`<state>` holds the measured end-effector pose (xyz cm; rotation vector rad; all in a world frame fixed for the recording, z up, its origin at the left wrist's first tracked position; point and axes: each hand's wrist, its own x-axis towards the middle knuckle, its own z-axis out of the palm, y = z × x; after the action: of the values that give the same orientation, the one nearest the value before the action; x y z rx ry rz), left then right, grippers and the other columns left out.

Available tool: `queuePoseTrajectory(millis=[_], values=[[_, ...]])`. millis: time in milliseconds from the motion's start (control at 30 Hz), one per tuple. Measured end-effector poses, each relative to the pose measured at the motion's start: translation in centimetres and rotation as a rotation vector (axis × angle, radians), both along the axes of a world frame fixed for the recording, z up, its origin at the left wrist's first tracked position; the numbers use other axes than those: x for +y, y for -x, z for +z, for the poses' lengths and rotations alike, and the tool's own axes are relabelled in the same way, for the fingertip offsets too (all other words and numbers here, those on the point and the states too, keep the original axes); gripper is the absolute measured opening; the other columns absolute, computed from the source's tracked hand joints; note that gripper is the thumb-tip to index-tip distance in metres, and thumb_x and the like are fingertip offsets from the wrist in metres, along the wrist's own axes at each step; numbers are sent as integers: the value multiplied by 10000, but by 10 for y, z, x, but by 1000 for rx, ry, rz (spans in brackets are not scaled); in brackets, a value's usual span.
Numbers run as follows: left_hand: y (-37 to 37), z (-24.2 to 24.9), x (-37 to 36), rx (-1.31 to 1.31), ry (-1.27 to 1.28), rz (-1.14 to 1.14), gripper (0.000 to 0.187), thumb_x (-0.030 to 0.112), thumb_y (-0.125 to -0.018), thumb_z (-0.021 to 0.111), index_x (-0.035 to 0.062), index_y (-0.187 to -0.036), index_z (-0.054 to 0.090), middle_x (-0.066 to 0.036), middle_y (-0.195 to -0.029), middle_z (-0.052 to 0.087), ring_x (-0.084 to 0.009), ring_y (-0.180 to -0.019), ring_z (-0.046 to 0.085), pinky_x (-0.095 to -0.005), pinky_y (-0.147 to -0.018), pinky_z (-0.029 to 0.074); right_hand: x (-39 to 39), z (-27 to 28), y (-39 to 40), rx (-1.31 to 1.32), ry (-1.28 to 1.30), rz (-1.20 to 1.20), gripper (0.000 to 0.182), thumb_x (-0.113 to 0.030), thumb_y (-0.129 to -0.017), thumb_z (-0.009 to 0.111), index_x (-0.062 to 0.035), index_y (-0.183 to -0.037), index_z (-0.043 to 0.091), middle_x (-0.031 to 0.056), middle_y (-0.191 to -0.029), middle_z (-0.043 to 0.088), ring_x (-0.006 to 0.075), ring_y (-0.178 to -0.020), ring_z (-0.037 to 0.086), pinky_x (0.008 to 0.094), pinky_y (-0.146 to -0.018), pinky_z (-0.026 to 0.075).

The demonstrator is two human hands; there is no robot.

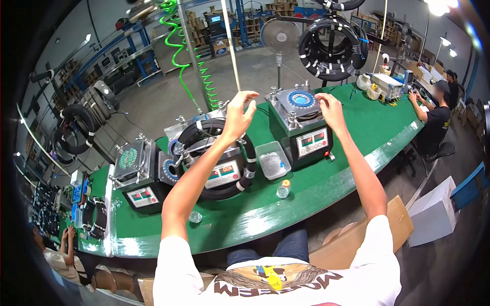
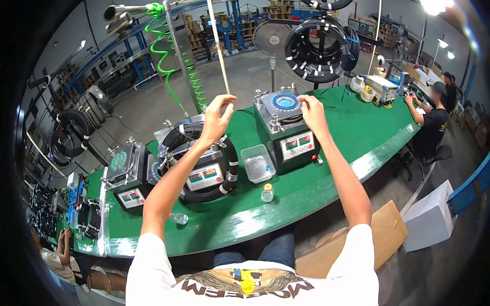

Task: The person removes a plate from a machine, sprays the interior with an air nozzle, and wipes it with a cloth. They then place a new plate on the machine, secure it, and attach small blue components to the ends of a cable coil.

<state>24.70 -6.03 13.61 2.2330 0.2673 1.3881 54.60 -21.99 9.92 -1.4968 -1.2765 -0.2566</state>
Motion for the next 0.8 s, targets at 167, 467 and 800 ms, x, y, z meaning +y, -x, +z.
queuePoseTrajectory(millis=[167, 467, 800], values=[[-79, -36, 11, 241, 291, -91, 351, 206, -991, 647, 44, -1302, 629, -82, -1108, 693, -160, -973, 660, -328, -860, 545, 5, 4, -67, 70, 185, -18, 258, 15, -930, 558, 7, -1141, 707, 166, -1015, 733, 247, -898, 715, 360, -826, 549], [-129, -55, 3, 526, 767, -116, 526, 331, -997, 654, 117, -1453, 504, -65, -1011, 667, -134, -871, 623, -335, -789, 543, 81, -41, -170, 21, 592, 231, 320, -226, -942, 651, 16, -1142, 710, 42, -806, 704, 142, -697, 635, 321, -664, 507], [-141, -53, -16, 385, 771, -22, 429, 204, -974, 681, 107, -1380, 578, 3, -876, 643, -80, -842, 586, -274, -749, 485, 101, -31, -158, 444, 769, 434, 330, -340, -960, 671, -20, -906, 724, 1, -754, 650, 105, -676, 547, 316, -618, 426]])
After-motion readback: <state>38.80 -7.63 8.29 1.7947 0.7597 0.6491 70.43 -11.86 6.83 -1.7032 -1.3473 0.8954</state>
